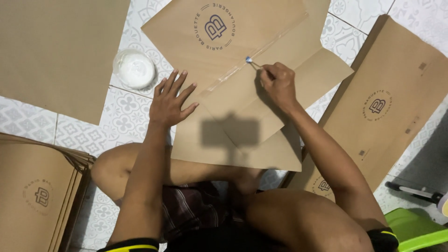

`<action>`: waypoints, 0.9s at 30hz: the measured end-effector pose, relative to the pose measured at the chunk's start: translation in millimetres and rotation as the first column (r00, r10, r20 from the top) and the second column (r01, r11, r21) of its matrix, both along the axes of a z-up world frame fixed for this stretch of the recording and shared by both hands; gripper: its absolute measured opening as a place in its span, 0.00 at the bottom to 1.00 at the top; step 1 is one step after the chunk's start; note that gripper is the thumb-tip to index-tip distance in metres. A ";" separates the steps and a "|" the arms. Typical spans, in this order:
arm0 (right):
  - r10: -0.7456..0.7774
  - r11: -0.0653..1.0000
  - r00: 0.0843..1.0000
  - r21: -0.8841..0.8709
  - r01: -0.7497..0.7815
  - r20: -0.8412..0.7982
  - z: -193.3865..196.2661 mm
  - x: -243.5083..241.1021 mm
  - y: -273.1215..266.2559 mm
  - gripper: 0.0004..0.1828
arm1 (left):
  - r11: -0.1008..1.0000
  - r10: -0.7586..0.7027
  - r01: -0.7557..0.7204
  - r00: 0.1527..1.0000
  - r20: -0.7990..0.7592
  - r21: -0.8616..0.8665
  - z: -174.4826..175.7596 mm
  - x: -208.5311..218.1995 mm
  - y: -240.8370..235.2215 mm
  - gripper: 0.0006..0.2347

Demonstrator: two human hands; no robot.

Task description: The person sits on the floor and folds a flat brown paper sheet into a box shape. They use a small stick to apply glue from a container to the edges of the paper and press the flaps together to secure the box structure.

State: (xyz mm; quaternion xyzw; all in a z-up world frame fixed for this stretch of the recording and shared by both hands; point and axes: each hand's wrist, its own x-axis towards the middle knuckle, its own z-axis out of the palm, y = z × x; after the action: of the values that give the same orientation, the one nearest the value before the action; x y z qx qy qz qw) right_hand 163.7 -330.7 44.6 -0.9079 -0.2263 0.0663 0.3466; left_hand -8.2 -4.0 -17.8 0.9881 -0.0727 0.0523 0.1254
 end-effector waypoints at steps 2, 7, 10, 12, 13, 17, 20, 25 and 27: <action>-0.032 0.999 0.999 -0.009 0.032 0.021 -1.9 10.8 -8.5 0.04 | 1.000 -0.002 0.002 1.000 0.008 0.005 -0.7 1.4 0.8 0.23; -0.118 0.992 0.991 -0.028 0.120 0.070 0.2 38.6 -23.3 0.04 | 1.000 -0.008 0.008 0.999 0.032 0.014 7.1 4.5 1.1 0.23; -0.142 0.990 0.962 0.020 0.141 0.235 -12.3 56.6 -34.7 0.07 | 0.996 -0.091 0.087 0.983 0.158 0.032 19.4 8.0 2.6 0.21; -0.181 0.983 0.954 0.038 0.177 0.240 -8.0 67.7 -36.4 0.07 | 0.995 -0.097 0.092 0.982 0.164 0.042 19.1 8.9 3.4 0.22; -0.182 0.983 0.953 0.039 0.178 0.241 -9.1 71.6 -39.0 0.07 | 0.995 -0.099 0.093 0.981 0.165 0.043 19.6 8.7 3.2 0.22; -0.266 0.961 0.933 -0.010 0.276 0.244 -17.6 93.7 -48.4 0.08 | 0.996 -0.093 0.090 0.983 0.161 0.029 22.8 9.5 4.1 0.21; -0.312 0.943 0.913 -0.030 0.331 0.264 -29.8 113.2 -64.8 0.08 | 0.996 -0.094 0.090 0.983 0.159 0.028 23.9 9.2 3.3 0.21; -0.317 0.938 0.907 -0.052 0.344 0.277 -32.3 134.4 -76.6 0.14 | 0.996 -0.091 0.089 0.983 0.158 0.017 21.9 8.5 4.2 0.21; -0.301 0.942 0.893 -0.043 0.333 0.335 -36.9 141.3 -81.4 0.13 | 0.996 -0.092 0.090 0.983 0.161 0.020 19.6 7.2 5.0 0.22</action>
State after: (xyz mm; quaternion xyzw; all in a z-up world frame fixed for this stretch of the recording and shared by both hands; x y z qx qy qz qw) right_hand 305.0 -412.1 7.7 -0.9471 -0.1253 -0.1299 0.2656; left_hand -1.0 1.0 1.8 0.9770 -0.1280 0.1262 0.1150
